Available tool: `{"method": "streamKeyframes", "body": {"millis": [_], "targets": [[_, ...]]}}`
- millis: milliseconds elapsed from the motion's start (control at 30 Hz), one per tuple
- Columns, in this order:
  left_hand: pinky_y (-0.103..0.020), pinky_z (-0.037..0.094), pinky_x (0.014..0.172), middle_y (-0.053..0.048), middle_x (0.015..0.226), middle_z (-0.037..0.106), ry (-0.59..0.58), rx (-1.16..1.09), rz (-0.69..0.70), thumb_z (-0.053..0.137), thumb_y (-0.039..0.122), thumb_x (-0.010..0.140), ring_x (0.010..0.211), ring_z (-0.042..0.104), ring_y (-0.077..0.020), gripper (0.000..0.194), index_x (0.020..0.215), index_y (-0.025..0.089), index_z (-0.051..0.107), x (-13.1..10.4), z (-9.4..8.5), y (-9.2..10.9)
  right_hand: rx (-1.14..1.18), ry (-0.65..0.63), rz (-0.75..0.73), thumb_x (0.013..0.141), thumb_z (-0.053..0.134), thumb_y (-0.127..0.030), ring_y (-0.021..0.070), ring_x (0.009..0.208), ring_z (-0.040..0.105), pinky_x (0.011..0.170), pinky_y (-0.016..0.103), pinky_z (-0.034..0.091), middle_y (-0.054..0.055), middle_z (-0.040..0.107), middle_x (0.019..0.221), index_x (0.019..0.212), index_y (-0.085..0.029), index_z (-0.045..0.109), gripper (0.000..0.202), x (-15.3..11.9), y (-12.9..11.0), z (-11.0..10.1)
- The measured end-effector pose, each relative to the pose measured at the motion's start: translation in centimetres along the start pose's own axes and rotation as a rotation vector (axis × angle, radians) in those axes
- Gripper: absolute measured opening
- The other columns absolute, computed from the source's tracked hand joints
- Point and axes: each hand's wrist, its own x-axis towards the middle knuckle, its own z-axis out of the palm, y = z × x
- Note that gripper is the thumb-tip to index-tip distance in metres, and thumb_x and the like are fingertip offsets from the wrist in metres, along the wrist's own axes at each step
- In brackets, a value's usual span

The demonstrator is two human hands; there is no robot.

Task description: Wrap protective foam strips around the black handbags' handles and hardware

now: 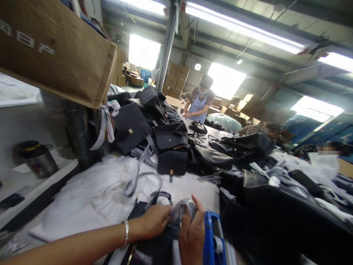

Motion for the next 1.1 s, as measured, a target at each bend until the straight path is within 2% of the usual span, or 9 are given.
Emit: {"method": "streamKeyframes", "body": {"millis": [133, 300, 367, 433, 533, 667, 900, 1000, 1100], "targets": [[-0.033, 0.047, 0.092, -0.007, 0.124, 0.066, -0.023, -0.157, 0.109, 0.054, 0.036, 0.091, 0.11, 0.062, -0.0239, 0.047, 0.136, 0.026, 0.046, -0.3, -1.9, 0.1, 0.024, 0.073, -0.035, 0.099, 0.04, -0.035, 0.0298, 0.109, 0.06, 0.089, 0.044, 0.047, 0.019, 0.062, 0.118, 0.124, -0.011, 0.051, 0.036, 0.4, -0.4, 0.1], [-0.036, 0.037, 0.11, -0.011, 0.149, 0.044, 0.192, -0.396, 0.169, 0.046, 0.039, 0.096, 0.127, 0.051, -0.0209, 0.058, 0.149, 0.024, 0.029, 0.3, -2.4, 0.6, 0.051, 0.099, -0.035, 0.1, 0.04, -0.033, 0.0283, 0.108, 0.06, 0.088, 0.042, 0.048, 0.017, 0.062, 0.116, 0.125, -0.013, 0.05, 0.034, 0.6, -0.3, 0.8], [-0.035, 0.034, 0.112, -0.011, 0.154, 0.037, 0.19, -0.457, 0.221, 0.046, 0.037, 0.096, 0.131, 0.047, -0.0199, 0.063, 0.152, 0.022, 0.02, 0.5, -2.4, 1.2, 0.07, 0.1, -0.028, 0.1, 0.039, -0.032, 0.0282, 0.108, 0.059, 0.088, 0.042, 0.048, 0.017, 0.061, 0.116, 0.126, -0.013, 0.049, 0.034, 0.6, 0.0, 1.1], [-0.034, 0.034, 0.111, -0.011, 0.15, 0.044, 0.148, -0.478, 0.262, 0.044, 0.034, 0.097, 0.13, 0.048, -0.0203, 0.057, 0.15, 0.021, 0.028, 0.7, -2.6, 1.9, 0.091, 0.101, -0.013, 0.1, 0.039, -0.031, 0.0283, 0.108, 0.058, 0.088, 0.043, 0.047, 0.017, 0.06, 0.116, 0.126, -0.013, 0.048, 0.033, 0.6, 0.2, 1.3], [-0.031, 0.042, 0.099, -0.008, 0.124, 0.065, 0.146, -0.557, 0.219, 0.045, 0.027, 0.096, 0.11, 0.06, -0.02, 0.039, 0.133, 0.02, 0.053, 1.0, -2.8, 3.3, 0.107, 0.119, 0.011, 0.1, 0.038, -0.031, 0.0285, 0.108, 0.058, 0.089, 0.044, 0.047, 0.018, 0.06, 0.117, 0.126, -0.014, 0.048, 0.033, 0.7, 0.3, 1.8], [-0.027, 0.045, 0.085, -0.003, 0.1, 0.07, 0.191, -0.776, 0.117, 0.046, 0.021, 0.091, 0.093, 0.061, -0.0179, 0.028, 0.111, 0.017, 0.066, 1.8, -2.4, 4.2, 0.151, 0.158, 0.087, 0.098, 0.04, -0.034, 0.0287, 0.107, 0.058, 0.089, 0.045, 0.047, 0.018, 0.06, 0.115, 0.124, -0.013, 0.049, 0.034, 0.7, 0.5, 3.0], [-0.026, 0.047, 0.071, -0.005, 0.084, 0.068, 0.163, -0.793, -0.031, 0.04, 0.026, 0.09, 0.079, 0.06, -0.0172, 0.026, 0.088, 0.013, 0.062, 3.2, -0.7, 3.8, 0.299, 0.111, 0.275, 0.097, 0.04, -0.037, 0.0293, 0.114, 0.054, 0.097, 0.048, 0.042, 0.018, 0.055, 0.123, 0.128, -0.014, 0.045, 0.039, 0.1, 0.3, 4.4], [-0.026, 0.045, 0.069, -0.004, 0.082, 0.065, 0.222, -0.672, -0.051, 0.038, 0.026, 0.091, 0.075, 0.057, -0.0165, 0.025, 0.085, 0.015, 0.059, 3.2, -0.4, 3.5, 0.329, 0.052, 0.301, 0.096, 0.041, -0.041, 0.0298, 0.116, 0.053, 0.099, 0.048, 0.041, 0.018, 0.055, 0.125, 0.131, -0.014, 0.044, 0.044, 0.0, -0.3, 3.5], [-0.026, 0.043, 0.066, -0.003, 0.078, 0.063, 0.228, -0.521, -0.016, 0.037, 0.025, 0.093, 0.072, 0.055, -0.0163, 0.023, 0.083, 0.017, 0.056, 3.0, -0.4, 3.0, 0.347, -0.09, 0.345, 0.092, 0.049, -0.047, 0.031, 0.119, 0.054, 0.101, 0.049, 0.041, 0.016, 0.056, 0.129, 0.134, -0.016, 0.045, 0.052, 0.2, -0.4, 1.3]]}}
